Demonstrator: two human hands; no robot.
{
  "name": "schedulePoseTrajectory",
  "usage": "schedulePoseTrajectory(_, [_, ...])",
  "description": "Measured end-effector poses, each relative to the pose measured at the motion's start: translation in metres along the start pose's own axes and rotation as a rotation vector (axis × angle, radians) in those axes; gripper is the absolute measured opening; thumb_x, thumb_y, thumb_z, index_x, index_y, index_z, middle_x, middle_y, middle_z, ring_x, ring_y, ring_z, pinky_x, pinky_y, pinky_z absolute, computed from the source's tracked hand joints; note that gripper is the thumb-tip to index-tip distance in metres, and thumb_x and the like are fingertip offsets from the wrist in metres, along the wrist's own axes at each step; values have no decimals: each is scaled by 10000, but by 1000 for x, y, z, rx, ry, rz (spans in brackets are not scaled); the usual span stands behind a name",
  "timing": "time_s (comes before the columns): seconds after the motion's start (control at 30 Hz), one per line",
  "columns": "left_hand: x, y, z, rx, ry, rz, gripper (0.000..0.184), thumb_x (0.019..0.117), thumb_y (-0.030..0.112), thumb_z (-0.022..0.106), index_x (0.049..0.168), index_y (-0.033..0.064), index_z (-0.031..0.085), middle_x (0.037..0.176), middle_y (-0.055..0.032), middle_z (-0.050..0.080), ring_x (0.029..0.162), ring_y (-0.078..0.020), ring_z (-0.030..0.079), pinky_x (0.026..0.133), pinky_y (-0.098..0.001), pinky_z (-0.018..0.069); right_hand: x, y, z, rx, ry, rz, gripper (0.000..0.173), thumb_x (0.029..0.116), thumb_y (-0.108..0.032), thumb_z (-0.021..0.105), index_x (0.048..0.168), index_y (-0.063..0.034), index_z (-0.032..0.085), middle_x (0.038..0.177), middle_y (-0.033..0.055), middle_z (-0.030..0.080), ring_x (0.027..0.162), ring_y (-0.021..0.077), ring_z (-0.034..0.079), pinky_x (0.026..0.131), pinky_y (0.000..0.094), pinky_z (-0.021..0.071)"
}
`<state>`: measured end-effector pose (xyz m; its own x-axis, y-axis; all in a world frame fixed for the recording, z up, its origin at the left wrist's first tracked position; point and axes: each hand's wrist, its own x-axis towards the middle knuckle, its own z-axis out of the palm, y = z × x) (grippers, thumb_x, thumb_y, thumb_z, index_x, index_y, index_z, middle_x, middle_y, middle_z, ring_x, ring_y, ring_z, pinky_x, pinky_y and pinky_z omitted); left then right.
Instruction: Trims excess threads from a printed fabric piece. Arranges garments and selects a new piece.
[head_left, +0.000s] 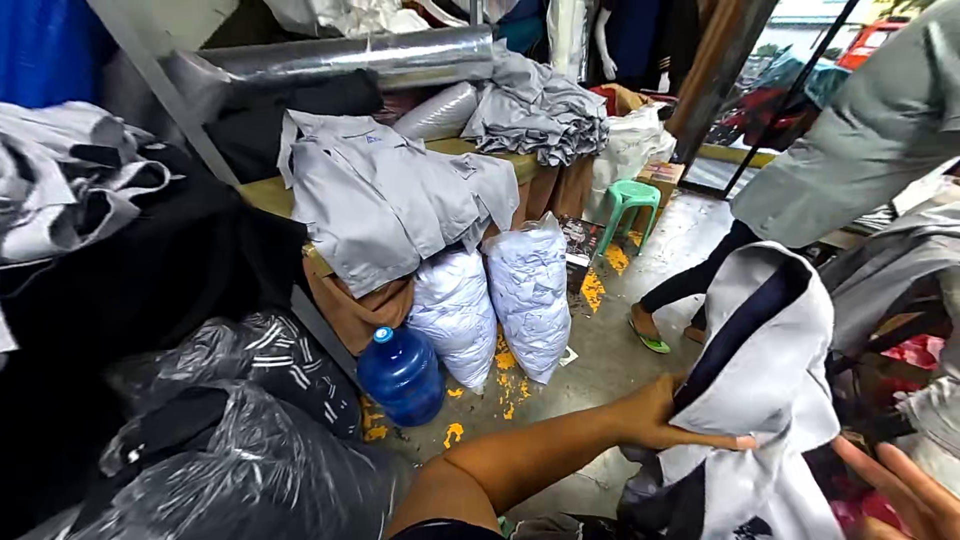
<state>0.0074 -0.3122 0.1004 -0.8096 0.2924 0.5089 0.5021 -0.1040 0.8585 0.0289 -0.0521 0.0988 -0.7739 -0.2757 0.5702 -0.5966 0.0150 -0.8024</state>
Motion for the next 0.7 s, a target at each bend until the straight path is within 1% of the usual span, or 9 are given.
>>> schedulePoseTrajectory(0.07, [2, 4, 23, -152, 11, -144, 444, 858, -12, 747, 1215, -189, 552, 1075, -200, 692, 1009, -95, 669, 954, -248, 526, -3, -4, 20, -71, 25, -67, 742, 949, -249, 735, 1501, 87, 372, 1486, 0, 550, 1099, -52, 618, 897, 161, 529])
schedulePoseTrajectory(0.13, [3, 3, 48, -279, 39, -263, 334, 886, -29, 714, 1180, -139, 602, 1039, -141, 703, 968, -58, 663, 931, -242, 535, -6, -7, 40, -108, 157, -64, 632, 894, -85, 765, 1389, 143, 445, 1340, -1, 630, 962, -53, 654, 829, 170, 577])
schedulePoseTrajectory(0.2, [1, -5, 63, -345, 38, -279, 337, 931, -31, 653, 1242, -136, 574, 1129, -172, 671, 1050, -87, 632, 989, -263, 501, -8, -2, 46, -126, 281, -36, 460, 854, -16, 764, 1242, 76, 534, 1141, -70, 675, 803, -75, 608, 734, 142, 541])
schedulePoseTrajectory(0.33, [-10, -24, 60, -452, -131, -282, 284, 1022, 30, 505, 1244, -137, 562, 1145, -124, 640, 1067, -30, 590, 996, -229, 470, -14, 13, 42, -84, 348, 47, 330, 847, 48, 727, 1139, -8, 583, 994, -115, 686, 758, -58, 615, 712, 139, 544])
schedulePoseTrajectory(0.4, [-19, -35, 51, -403, -238, -281, 299, 997, 54, 556, 1231, -133, 558, 1097, -107, 643, 1012, -24, 600, 953, -233, 488, -15, 20, 45, -30, 379, 125, 313, 841, 95, 696, 1103, -39, 590, 954, -119, 716, 792, -28, 672, 739, 170, 585])
schedulePoseTrajectory(0.5, [-35, -52, 42, -180, -251, -257, 558, 833, 103, 797, 1274, -142, 561, 1151, -213, 673, 1089, -172, 650, 1002, -353, 509, -17, 27, 54, 13, 354, 208, 303, 841, 103, 687, 1085, -50, 593, 923, -126, 715, 814, -17, 683, 754, 188, 592])
schedulePoseTrajectory(0.6, [-49, -61, 38, -147, -157, -362, 586, 801, 67, 819, 1289, -119, 554, 1172, -191, 668, 1104, -163, 643, 1014, -346, 507, -21, 29, 64, 38, 258, 280, 307, 838, 97, 691, 1073, -81, 606, 860, -171, 720, 718, -52, 662, 690, 158, 578])
schedulePoseTrajectory(0.63, [-54, -64, 36, -139, -120, -428, 561, 811, 55, 803, 1285, -113, 554, 1159, -195, 668, 1088, -179, 649, 1002, -368, 515, -23, 30, 65, 17, 212, 305, 293, 844, 79, 694, 1092, -54, 612, 864, -166, 712, 685, -69, 633, 664, 143, 559])
schedulePoseTrajectory(0.7, [-62, -69, 27, -62, -80, -521, 503, 833, 80, 785, 1251, -116, 583, 1127, -230, 673, 1066, -246, 658, 980, -444, 517, -29, 38, 64, -41, 144, 352, 311, 873, 34, 681, 1171, 80, 603, 955, -69, 704, 686, -76, 600, 650, 135, 534])
